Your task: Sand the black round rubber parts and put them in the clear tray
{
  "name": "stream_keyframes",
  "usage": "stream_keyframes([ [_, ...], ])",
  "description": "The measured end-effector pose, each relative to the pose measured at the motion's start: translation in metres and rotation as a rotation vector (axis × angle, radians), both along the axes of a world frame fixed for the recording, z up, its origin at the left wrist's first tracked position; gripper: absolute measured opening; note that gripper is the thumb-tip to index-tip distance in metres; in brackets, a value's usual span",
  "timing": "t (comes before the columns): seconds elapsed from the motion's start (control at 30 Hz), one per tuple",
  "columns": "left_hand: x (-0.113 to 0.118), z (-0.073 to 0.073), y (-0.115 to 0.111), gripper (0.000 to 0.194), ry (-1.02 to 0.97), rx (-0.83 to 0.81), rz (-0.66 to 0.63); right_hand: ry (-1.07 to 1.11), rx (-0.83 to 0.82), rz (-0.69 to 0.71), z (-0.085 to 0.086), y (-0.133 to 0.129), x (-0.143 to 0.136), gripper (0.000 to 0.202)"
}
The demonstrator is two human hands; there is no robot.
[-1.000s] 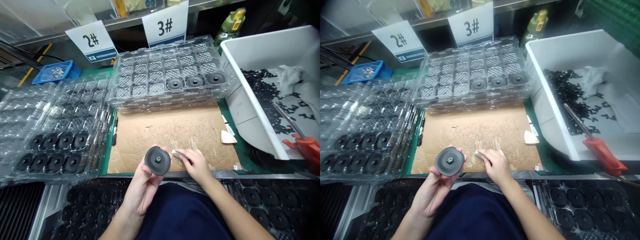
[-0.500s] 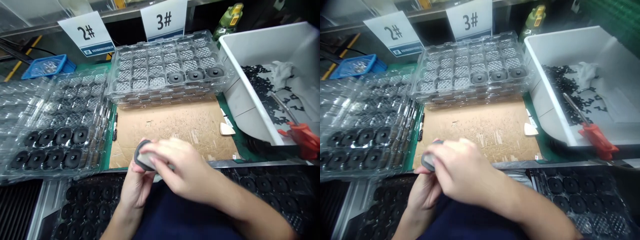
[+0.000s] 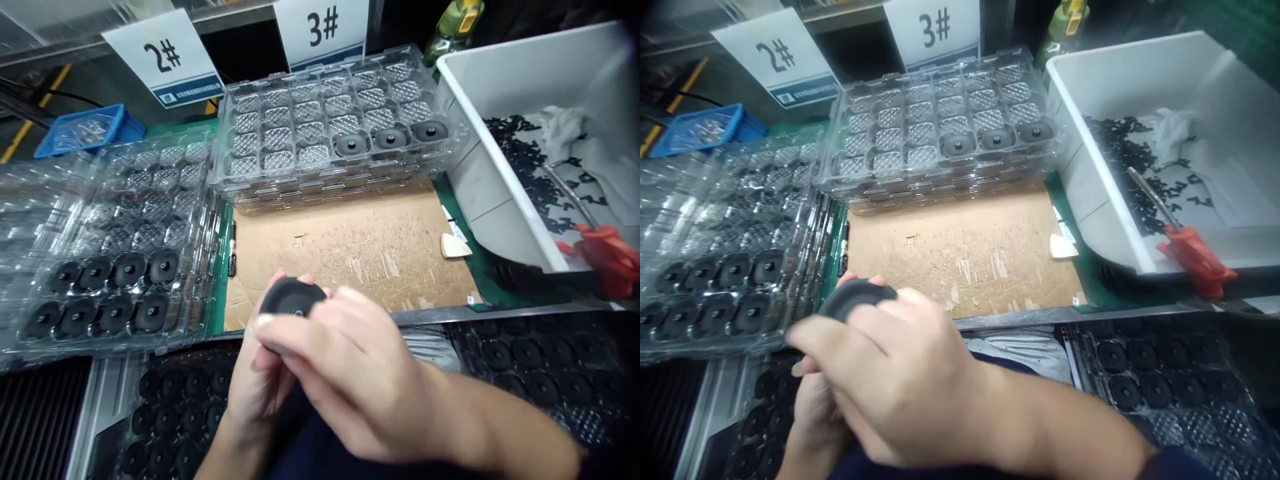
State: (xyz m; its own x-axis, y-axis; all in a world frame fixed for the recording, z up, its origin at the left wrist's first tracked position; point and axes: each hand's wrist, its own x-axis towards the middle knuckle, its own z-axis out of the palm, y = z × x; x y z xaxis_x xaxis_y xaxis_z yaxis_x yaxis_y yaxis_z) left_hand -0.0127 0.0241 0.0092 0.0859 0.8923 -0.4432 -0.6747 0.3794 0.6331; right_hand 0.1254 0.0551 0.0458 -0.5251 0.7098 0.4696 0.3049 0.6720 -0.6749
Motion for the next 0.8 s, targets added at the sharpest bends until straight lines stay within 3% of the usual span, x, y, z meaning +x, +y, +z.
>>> stream_keyframes([
  [0.07, -0.003, 0.001, -0.001, 0.048, -0.015, 0.048, 0.002, -0.036, -0.075, 0.030, -0.004, -0.006, 0.014, 0.028],
  [0.17, 0.001, 0.002, 0.000, 0.040, -0.015, 0.094, 0.032, -0.130, -0.133, -0.149, -0.006, -0.012, 0.029, 0.025],
  [0.23, 0.006, 0.004, 0.002, 0.035, -0.010, 0.107, 0.064, -0.145, -0.066, -0.241, -0.003, -0.015, 0.030, 0.028],
  [0.33, 0.009, 0.006, 0.003, 0.032, -0.026, 0.071, 0.031, -0.093, 0.012, -0.166, 0.002, -0.015, 0.025, 0.031],
  [0.4, 0.008, 0.005, 0.003, 0.033, -0.039, 0.073, 0.012, -0.059, -0.035, -0.091, 0.003, -0.011, 0.022, 0.028],
  [0.57, 0.003, 0.002, 0.002, 0.030, -0.026, 0.123, 0.084, -0.073, -0.069, -0.220, -0.002, -0.005, 0.020, 0.026],
  [0.7, 0.003, 0.001, 0.005, 0.032, -0.030, 0.049, 0.045, 0.003, -0.060, -0.098, -0.007, -0.007, 0.017, 0.028],
  [0.8, 0.004, -0.002, 0.007, 0.034, -0.039, 0.078, 0.079, -0.019, -0.165, -0.180, -0.009, -0.004, 0.018, 0.023],
])
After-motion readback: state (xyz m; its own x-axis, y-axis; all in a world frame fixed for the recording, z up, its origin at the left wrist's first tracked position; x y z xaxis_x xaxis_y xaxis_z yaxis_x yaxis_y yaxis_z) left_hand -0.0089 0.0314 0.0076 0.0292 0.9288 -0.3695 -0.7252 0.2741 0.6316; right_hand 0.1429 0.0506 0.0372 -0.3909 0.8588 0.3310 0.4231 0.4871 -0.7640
